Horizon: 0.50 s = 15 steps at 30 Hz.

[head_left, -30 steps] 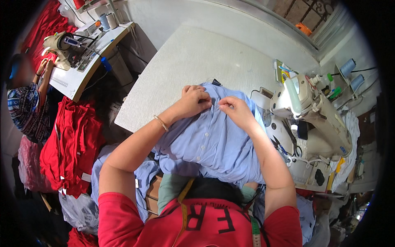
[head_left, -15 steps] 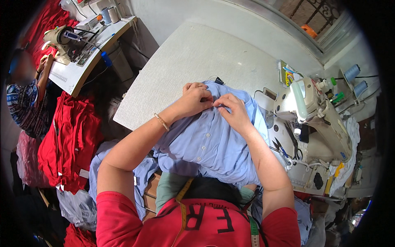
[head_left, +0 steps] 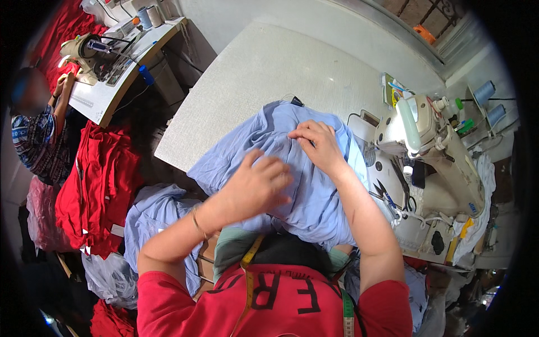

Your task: The person sews the collar of a light-blue shirt using a sewing machine and then folds the garment on the work surface.

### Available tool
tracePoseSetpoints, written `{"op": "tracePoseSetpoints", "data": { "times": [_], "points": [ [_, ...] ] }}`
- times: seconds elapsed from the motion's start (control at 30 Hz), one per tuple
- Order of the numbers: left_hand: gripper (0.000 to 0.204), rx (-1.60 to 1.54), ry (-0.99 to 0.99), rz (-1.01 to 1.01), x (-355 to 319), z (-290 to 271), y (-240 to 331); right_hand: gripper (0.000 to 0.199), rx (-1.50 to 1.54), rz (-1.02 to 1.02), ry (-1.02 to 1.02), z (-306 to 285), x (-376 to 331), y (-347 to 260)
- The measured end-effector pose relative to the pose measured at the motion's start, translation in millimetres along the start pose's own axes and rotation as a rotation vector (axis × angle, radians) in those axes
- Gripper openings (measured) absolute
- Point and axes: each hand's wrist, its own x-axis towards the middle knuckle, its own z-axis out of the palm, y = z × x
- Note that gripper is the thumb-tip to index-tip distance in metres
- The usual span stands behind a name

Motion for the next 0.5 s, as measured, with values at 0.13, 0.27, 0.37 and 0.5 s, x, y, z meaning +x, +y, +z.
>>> {"op": "tracePoseSetpoints", "data": {
  "times": [0.13, 0.27, 0.37, 0.5],
  "points": [
    [0.049, -0.051, 0.054, -0.21, -21.9, 20.7, 25.8, 0.018, -0.013, -0.01, 0.016, -1.2, -1.8, -1.9],
    [0.049, -0.068, 0.141, -0.261, -24.3, 29.3, 31.7, 0.017, -0.038, -0.012, 0.024, 0.4, -3.8, -3.5],
    [0.049, -0.086, 0.16, -0.264, -23.8, 31.5, 31.7, 0.016, -0.029, 0.007, 0.011, 0.9, -4.0, -5.2],
    [0.049, -0.11, 0.151, -0.262, -23.4, 32.1, 29.4, 0.014, 0.008, 0.021, 0.004, -1.1, -4.1, -4.2]
  ]
}}
